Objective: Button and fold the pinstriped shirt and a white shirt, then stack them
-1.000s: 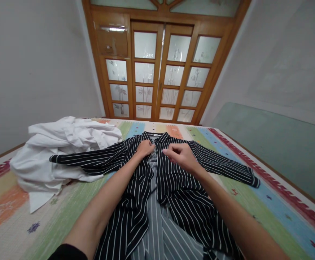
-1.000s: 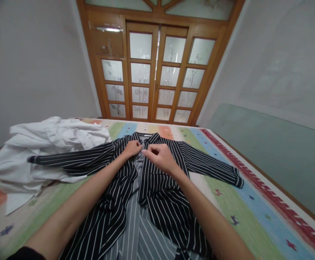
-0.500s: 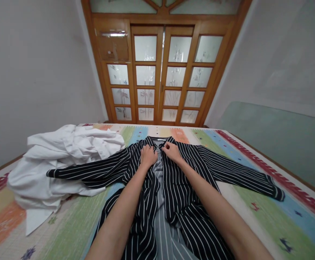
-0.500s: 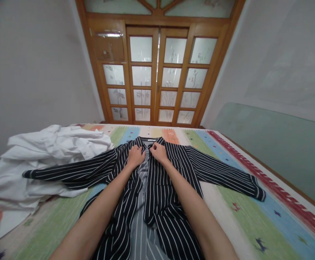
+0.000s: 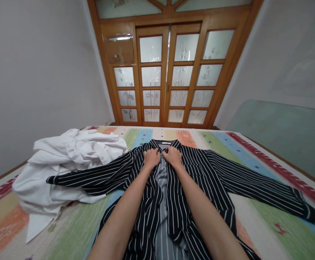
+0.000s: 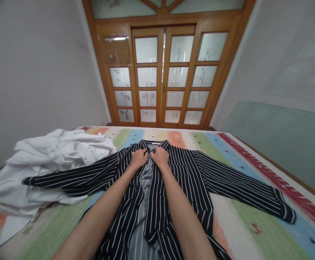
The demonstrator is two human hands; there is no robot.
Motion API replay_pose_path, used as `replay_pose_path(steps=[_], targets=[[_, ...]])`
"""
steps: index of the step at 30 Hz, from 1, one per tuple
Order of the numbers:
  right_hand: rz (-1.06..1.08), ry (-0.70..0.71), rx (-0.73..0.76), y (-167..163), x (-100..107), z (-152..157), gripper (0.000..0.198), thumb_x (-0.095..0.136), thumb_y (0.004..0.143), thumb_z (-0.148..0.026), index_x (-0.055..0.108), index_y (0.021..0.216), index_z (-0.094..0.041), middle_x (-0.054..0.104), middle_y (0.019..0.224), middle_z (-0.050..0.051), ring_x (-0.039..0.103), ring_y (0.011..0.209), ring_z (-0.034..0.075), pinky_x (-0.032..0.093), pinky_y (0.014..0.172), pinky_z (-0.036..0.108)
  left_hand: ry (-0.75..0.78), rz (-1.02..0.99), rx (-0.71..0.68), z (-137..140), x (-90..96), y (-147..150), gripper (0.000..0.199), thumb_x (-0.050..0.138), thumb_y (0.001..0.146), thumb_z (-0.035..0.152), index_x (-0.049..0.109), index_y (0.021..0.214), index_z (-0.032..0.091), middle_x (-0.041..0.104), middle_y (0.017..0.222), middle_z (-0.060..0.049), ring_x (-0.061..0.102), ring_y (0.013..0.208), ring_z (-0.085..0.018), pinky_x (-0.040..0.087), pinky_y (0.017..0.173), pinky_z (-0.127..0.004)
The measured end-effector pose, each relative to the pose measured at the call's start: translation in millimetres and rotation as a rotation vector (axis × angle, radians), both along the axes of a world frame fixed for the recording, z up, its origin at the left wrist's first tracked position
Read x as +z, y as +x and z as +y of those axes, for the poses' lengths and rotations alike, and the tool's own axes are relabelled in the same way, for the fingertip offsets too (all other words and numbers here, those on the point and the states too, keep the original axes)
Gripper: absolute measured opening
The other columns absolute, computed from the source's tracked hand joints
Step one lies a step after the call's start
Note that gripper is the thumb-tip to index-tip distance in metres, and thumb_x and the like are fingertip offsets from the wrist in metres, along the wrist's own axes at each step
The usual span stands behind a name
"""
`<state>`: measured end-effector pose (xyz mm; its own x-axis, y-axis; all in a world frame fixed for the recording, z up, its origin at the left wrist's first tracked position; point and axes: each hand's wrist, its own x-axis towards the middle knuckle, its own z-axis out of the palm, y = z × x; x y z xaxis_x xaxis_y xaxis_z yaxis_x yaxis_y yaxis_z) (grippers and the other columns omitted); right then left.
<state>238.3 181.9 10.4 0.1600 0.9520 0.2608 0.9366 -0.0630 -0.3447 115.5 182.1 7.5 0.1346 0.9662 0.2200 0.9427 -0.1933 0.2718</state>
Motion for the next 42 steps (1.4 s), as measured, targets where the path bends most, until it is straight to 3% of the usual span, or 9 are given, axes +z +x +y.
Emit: replay_pose_path(steps=[4,11,16,20,25,31,37,42], targets=[[-0.002,0.024,0.022,0.0,-1.0,1.4,0.027,0.056,0.081,-0.038,0.068,0.099,-0.021,0.068,0.108,0.008,0.065,0.098,0.026,0.046,0.077,0.030,0.058,0.014,-0.019,10.0,-1.6,4.0,0.037,0.038,0.094,0.028,0.068,0.114,0.020,0.064,0.113,-0.014,0.057,0.109,-0.028,0.040,0.093,-0.042],[0.033,0.038,-0.025,2.5,-4.2,5.2,0.025,0.047,0.088,-0.027,0.069,0.098,-0.019,0.067,0.106,0.010,0.065,0.095,0.022,0.044,0.078,0.028,0.124,-0.069,-0.099,29.2,-9.0,7.7,0.023,0.049,0.089,0.025,0.067,0.101,0.019,0.062,0.107,-0.010,0.055,0.108,-0.025,0.040,0.094,-0.037],[0.190,0.154,-0.008,8.2,-9.0,9.8,0.028,0.044,0.087,-0.020,0.070,0.096,-0.017,0.069,0.104,0.012,0.063,0.096,0.023,0.043,0.083,0.029,0.128,-0.129,-0.139,35.3,-11.1,7.1,0.014,0.051,0.087,0.020,0.063,0.093,0.019,0.064,0.099,-0.008,0.057,0.100,-0.024,0.043,0.089,-0.037],[0.427,0.271,0.013,15.8,-11.5,16.6,0.028,0.043,0.083,-0.019,0.070,0.090,-0.017,0.072,0.096,0.010,0.064,0.094,0.021,0.044,0.086,0.028,0.149,-0.148,-0.197,34.7,-12.9,7.6,0.013,0.047,0.090,0.018,0.060,0.092,0.019,0.063,0.097,-0.008,0.057,0.099,-0.023,0.043,0.088,-0.035],[0.617,0.298,0.050,19.9,-11.4,18.9,0.029,0.043,0.079,-0.023,0.070,0.088,-0.018,0.073,0.092,0.008,0.065,0.089,0.020,0.045,0.085,0.027,0.189,-0.250,-0.227,38.2,-9.6,16.7,0.015,0.044,0.092,0.016,0.058,0.094,0.018,0.063,0.096,-0.009,0.057,0.098,-0.022,0.044,0.089,-0.034],[0.694,0.317,0.019,20.9,-9.6,15.9,0.030,0.043,0.078,-0.025,0.069,0.089,-0.017,0.074,0.089,0.008,0.065,0.088,0.021,0.046,0.083,0.027,0.200,-0.496,-0.217,51.3,-2.2,27.9,0.014,0.046,0.089,0.013,0.060,0.088,0.015,0.065,0.094,-0.009,0.061,0.092,-0.019,0.047,0.087,-0.033],[0.699,0.311,-0.004,21.8,-10.7,18.1,0.024,0.045,0.078,-0.024,0.067,0.085,-0.019,0.074,0.087,0.007,0.065,0.086,0.020,0.047,0.083,0.028,0.103,-0.694,-0.193,45.0,-18.6,25.5,0.010,0.053,0.087,0.015,0.063,0.088,0.015,0.070,0.092,-0.008,0.066,0.083,-0.017,0.051,0.081,-0.031],[0.670,0.306,0.072,20.0,-13.4,17.5,0.021,0.048,0.076,-0.028,0.068,0.078,-0.020,0.074,0.080,0.006,0.066,0.080,0.021,0.048,0.080,0.029,0.103,-0.709,-0.226,41.8,-22.7,24.1,0.012,0.054,0.086,0.014,0.065,0.089,0.015,0.071,0.094,-0.008,0.066,0.086,-0.018,0.052,0.083,-0.033]])
